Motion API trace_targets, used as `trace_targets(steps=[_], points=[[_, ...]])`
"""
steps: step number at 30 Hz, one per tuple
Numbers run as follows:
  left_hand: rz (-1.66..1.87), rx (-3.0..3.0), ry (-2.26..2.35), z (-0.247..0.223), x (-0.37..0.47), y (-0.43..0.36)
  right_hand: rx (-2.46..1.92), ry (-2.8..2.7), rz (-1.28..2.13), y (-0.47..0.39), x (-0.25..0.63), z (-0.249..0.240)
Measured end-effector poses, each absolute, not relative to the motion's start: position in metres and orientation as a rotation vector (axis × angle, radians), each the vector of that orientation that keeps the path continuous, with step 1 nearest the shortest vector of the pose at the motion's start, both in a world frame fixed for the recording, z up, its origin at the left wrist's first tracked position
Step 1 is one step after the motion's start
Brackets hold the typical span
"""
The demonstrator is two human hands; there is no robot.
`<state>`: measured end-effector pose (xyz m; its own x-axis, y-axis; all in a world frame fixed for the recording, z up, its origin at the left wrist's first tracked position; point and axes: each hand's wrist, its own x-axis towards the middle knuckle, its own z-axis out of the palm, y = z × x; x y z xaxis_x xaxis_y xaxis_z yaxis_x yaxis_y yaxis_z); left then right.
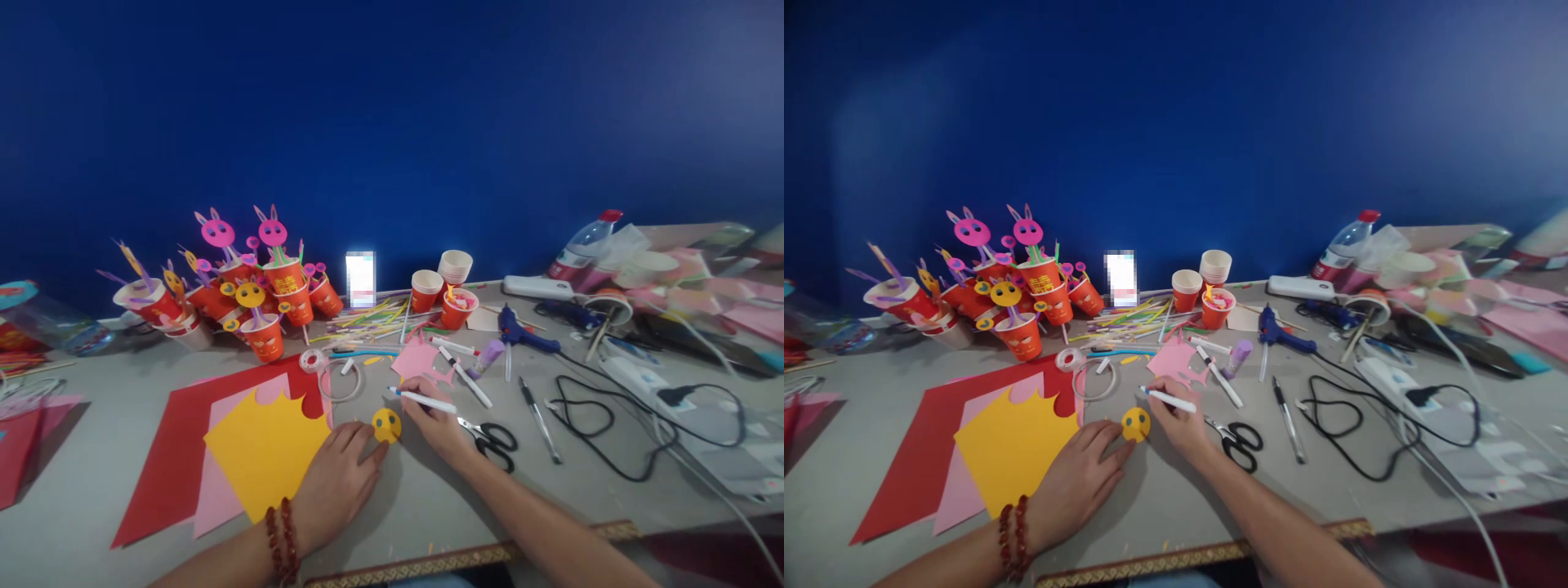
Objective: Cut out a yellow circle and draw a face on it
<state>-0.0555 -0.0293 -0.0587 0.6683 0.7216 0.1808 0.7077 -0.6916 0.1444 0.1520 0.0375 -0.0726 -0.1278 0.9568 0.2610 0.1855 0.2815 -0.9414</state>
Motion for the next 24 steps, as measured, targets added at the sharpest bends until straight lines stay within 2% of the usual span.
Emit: trace_targets(steps=[9,14,24], points=[[0.613,2.605,1.254,-0.045,-0.073,-0.007,-1.044,-1.421,1.053,0.04,0.157,-0.074],[0.471,2.616,1.565,-0.035,-0.088,0.045,-0.993,-1.373,1.089,0.041,0.158,-0.07],[0.481,2.594,1.827,-0.061,-0.068,0.093,-0.973,-1.397,1.111,0.039,0.16,-0.068]])
